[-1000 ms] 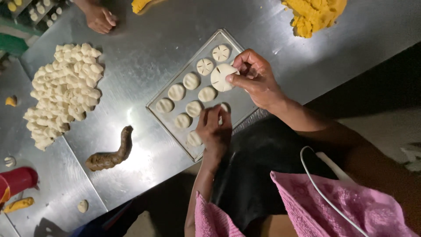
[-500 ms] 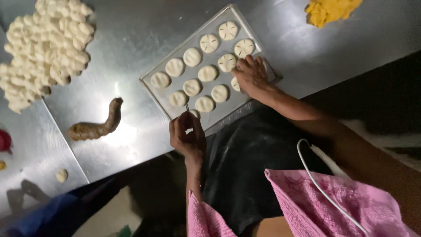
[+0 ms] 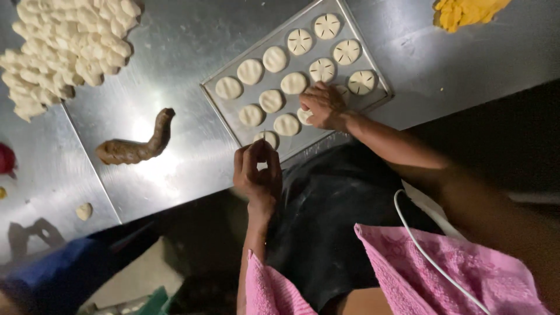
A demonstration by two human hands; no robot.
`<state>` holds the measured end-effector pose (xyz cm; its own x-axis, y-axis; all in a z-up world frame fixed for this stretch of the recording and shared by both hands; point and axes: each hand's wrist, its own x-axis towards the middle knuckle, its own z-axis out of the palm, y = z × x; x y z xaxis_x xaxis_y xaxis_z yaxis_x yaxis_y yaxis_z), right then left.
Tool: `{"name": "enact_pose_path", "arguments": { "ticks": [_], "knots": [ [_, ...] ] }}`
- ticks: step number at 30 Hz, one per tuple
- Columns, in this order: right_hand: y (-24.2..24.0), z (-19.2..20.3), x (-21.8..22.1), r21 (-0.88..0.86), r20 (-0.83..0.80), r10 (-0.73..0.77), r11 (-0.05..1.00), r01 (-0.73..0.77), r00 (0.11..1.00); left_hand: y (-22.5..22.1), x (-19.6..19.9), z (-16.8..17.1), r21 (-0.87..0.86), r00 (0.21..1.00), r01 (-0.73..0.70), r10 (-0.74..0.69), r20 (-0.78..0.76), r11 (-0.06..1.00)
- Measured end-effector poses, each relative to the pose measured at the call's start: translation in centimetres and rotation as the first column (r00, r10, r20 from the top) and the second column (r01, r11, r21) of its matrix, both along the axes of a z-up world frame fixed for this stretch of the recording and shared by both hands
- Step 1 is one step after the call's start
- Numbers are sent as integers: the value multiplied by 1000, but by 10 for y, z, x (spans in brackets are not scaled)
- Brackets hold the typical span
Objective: Shaping small pieces of dough into rounds, arranging them on a tray, and scoring a star pattern on top of each piece.
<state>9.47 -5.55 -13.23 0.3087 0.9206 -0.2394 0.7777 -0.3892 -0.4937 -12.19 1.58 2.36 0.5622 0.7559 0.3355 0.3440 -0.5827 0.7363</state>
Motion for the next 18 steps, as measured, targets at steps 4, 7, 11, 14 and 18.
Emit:
{"name": "enact_pose_path", "arguments": {
  "ticks": [4, 7, 11, 14, 18],
  "knots": [
    [-11, -28, -10, 88, -184, -110, 988, 128, 977, 27, 0, -2, -9, 982, 146, -144, 119, 989],
    [-19, -36, -19, 175, -96, -111, 976, 126, 989, 44, 3, -5, 55, 963, 208, -214, 162, 977],
    [-14, 11, -34, -27, -194, -387, 920, 390, 901, 59, 5, -4, 96, 936, 303, -315, 158, 948],
    [-11, 64, -48, 10, -686, -510, 706, 708, 519, 65, 4, -2, 62, 889, 407, -411, 204, 911],
    [-12, 115, -66, 268, -870, -267, 451, 851, 415, 67, 5, -5, 72, 833, 494, -496, 247, 866]
  ]
}}
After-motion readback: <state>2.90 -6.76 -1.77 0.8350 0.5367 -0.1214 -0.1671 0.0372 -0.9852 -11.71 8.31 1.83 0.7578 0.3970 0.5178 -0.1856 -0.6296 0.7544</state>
